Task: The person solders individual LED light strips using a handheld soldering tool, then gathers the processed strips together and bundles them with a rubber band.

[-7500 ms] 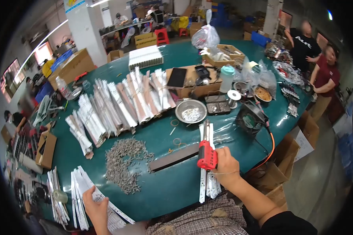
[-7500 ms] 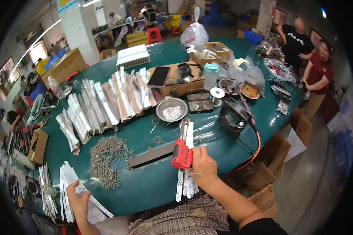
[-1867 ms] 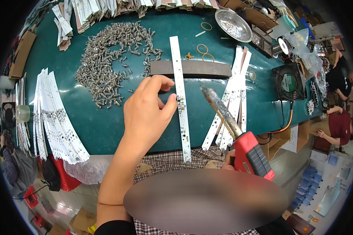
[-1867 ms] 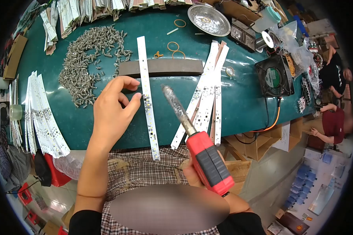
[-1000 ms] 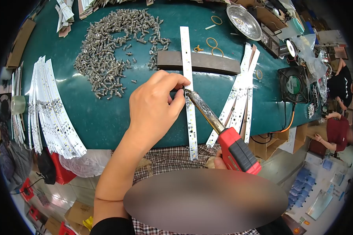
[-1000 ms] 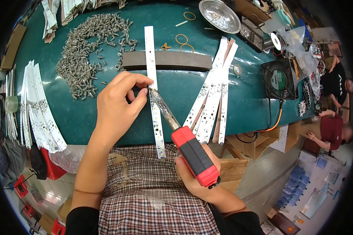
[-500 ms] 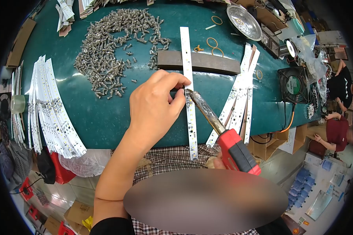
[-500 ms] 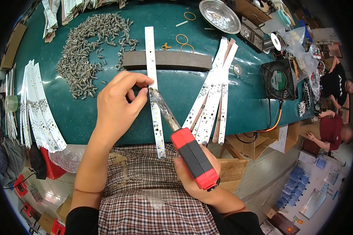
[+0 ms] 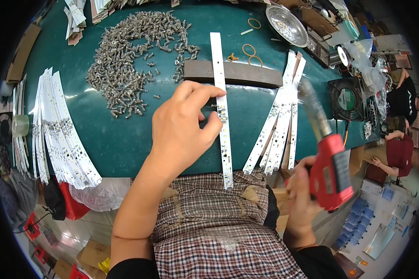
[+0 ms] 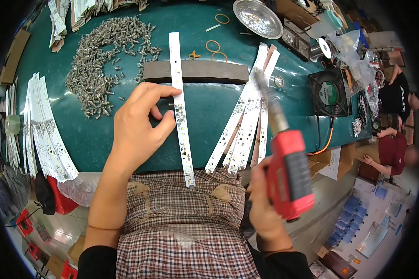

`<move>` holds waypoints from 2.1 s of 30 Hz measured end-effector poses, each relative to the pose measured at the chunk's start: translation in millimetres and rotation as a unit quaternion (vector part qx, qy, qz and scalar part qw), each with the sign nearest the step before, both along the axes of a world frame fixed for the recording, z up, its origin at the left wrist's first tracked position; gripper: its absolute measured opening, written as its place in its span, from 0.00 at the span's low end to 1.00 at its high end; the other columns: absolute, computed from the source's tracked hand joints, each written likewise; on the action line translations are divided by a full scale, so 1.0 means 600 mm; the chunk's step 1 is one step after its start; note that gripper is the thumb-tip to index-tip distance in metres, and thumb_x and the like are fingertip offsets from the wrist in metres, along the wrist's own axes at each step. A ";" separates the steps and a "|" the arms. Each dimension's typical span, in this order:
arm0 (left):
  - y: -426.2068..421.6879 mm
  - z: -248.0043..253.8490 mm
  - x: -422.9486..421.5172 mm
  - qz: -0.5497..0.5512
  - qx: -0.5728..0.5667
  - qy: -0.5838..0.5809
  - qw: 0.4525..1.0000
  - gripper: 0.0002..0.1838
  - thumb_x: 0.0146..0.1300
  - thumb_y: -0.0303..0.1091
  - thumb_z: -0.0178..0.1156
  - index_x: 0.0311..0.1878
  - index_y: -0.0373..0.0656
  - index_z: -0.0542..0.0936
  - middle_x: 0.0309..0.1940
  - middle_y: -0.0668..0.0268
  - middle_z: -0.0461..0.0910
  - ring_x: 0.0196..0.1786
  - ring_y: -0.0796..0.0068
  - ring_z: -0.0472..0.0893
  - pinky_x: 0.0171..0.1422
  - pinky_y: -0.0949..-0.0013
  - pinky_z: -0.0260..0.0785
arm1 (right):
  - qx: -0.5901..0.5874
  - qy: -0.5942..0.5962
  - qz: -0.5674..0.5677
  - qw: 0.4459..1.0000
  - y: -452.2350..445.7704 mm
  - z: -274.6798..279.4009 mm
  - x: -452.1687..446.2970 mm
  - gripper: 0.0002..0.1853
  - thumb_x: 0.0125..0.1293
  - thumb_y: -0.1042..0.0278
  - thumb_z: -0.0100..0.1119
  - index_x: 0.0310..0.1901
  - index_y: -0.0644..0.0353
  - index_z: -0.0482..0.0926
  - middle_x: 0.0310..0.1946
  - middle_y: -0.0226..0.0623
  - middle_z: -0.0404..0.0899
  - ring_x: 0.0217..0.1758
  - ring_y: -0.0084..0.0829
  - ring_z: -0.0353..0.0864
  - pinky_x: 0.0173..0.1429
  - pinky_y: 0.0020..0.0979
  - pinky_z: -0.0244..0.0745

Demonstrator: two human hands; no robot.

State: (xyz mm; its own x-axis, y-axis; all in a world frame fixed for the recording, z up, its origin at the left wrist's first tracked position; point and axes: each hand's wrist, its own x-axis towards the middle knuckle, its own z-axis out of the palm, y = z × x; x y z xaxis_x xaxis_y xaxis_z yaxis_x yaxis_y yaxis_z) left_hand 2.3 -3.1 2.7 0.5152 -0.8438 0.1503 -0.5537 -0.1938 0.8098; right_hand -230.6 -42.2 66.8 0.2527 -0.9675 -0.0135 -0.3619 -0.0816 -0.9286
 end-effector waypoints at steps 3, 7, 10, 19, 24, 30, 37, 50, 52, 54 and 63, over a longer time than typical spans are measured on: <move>0.001 0.005 -0.004 -0.024 -0.005 -0.025 0.999 0.21 0.53 0.30 0.70 0.53 0.49 0.83 0.46 0.68 0.79 0.28 0.72 0.82 0.36 0.67 0.75 | -0.063 0.050 -0.051 0.995 -0.041 0.006 0.009 0.18 0.70 0.75 0.64 0.58 0.63 0.72 0.37 0.27 0.76 0.34 0.16 0.74 0.37 0.21 0.70; 0.001 0.005 -0.017 -0.042 0.011 -0.020 0.999 0.28 0.52 0.30 0.73 0.59 0.47 0.80 0.51 0.67 0.76 0.30 0.73 0.83 0.36 0.68 0.76 | -0.158 0.092 -0.030 0.983 -0.096 -0.027 0.012 0.28 0.58 0.80 0.74 0.58 0.63 0.71 0.46 0.32 0.76 0.47 0.27 0.79 0.53 0.30 0.74; 0.000 0.010 -0.034 -0.013 -0.005 0.092 0.996 0.33 0.51 0.23 0.74 0.63 0.45 0.78 0.58 0.64 0.75 0.32 0.79 0.86 0.32 0.76 0.79 | -0.276 0.221 0.030 0.935 -0.123 -0.040 0.036 0.30 0.56 0.77 0.76 0.58 0.65 0.71 0.45 0.35 0.77 0.42 0.23 0.78 0.47 0.26 0.73; 0.069 0.080 0.032 0.064 0.022 0.073 0.995 0.32 0.53 0.19 0.71 0.64 0.44 0.78 0.59 0.64 0.74 0.32 0.79 0.85 0.34 0.76 0.78 | -0.319 0.337 0.038 0.885 -0.146 -0.078 0.096 0.33 0.48 0.76 0.75 0.56 0.60 0.70 0.49 0.46 0.74 0.51 0.54 0.78 0.51 0.47 0.74; 0.172 0.087 0.145 0.187 0.084 -0.004 0.979 0.33 0.54 0.21 0.72 0.65 0.43 0.76 0.60 0.61 0.74 0.34 0.76 0.86 0.38 0.73 0.79 | -0.291 0.342 -0.004 0.894 -0.158 -0.080 0.097 0.29 0.51 0.75 0.72 0.55 0.61 0.71 0.49 0.46 0.75 0.51 0.54 0.79 0.53 0.46 0.74; 0.291 0.086 0.254 0.273 0.124 0.020 0.954 0.31 0.58 0.22 0.70 0.66 0.37 0.75 0.61 0.57 0.74 0.37 0.75 0.85 0.41 0.73 0.78 | -0.258 0.310 -0.030 0.915 -0.166 -0.072 0.096 0.25 0.53 0.74 0.72 0.52 0.63 0.71 0.46 0.46 0.76 0.49 0.51 0.79 0.54 0.45 0.73; 0.311 0.063 0.283 0.260 0.095 0.069 0.959 0.30 0.59 0.24 0.70 0.66 0.37 0.75 0.63 0.57 0.74 0.38 0.75 0.84 0.43 0.73 0.77 | -0.199 0.219 -0.069 0.953 -0.161 -0.070 0.097 0.27 0.54 0.77 0.73 0.54 0.65 0.71 0.43 0.39 0.76 0.40 0.32 0.81 0.47 0.34 0.75; 0.257 0.086 0.237 0.331 0.237 -0.283 0.869 0.23 0.56 0.31 0.73 0.57 0.48 0.82 0.48 0.62 0.78 0.34 0.70 0.82 0.45 0.65 0.74 | -0.102 -0.092 -0.039 0.990 -0.128 -0.002 0.056 0.29 0.55 0.87 0.72 0.58 0.66 0.71 0.44 0.32 0.73 0.34 0.19 0.80 0.38 0.22 0.74; 0.215 0.092 0.191 0.273 0.191 -0.261 0.906 0.18 0.57 0.30 0.72 0.53 0.48 0.84 0.43 0.64 0.79 0.34 0.72 0.81 0.43 0.67 0.73 | -0.098 -0.096 -0.022 0.990 -0.116 0.014 0.055 0.29 0.54 0.89 0.72 0.57 0.65 0.71 0.44 0.33 0.73 0.33 0.20 0.80 0.38 0.22 0.74; 0.164 0.084 0.140 0.189 0.108 -0.226 0.950 0.10 0.59 0.29 0.71 0.45 0.46 0.87 0.34 0.67 0.80 0.32 0.73 0.80 0.41 0.69 0.72 | -0.089 -0.095 -0.009 0.991 -0.103 0.024 0.054 0.30 0.53 0.88 0.72 0.58 0.66 0.71 0.44 0.33 0.73 0.34 0.20 0.80 0.38 0.22 0.75; 0.061 0.012 0.087 0.085 0.051 -0.306 0.947 0.06 0.54 0.31 0.72 0.35 0.45 0.88 0.31 0.67 0.79 0.37 0.64 0.80 0.43 0.63 0.73 | 0.001 -0.106 -0.010 0.994 -0.062 0.070 0.043 0.31 0.51 0.89 0.71 0.57 0.66 0.69 0.43 0.35 0.72 0.31 0.20 0.81 0.31 0.20 0.73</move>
State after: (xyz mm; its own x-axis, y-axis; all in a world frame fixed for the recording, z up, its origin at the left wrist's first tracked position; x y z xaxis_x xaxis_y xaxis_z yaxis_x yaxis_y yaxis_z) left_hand 54.4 33.7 10.0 0.4878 -0.7827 0.3866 -0.8670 -0.3829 0.3189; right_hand -204.7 -79.6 109.0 0.2303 -0.9725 0.0357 -0.1597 -0.0739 -0.9844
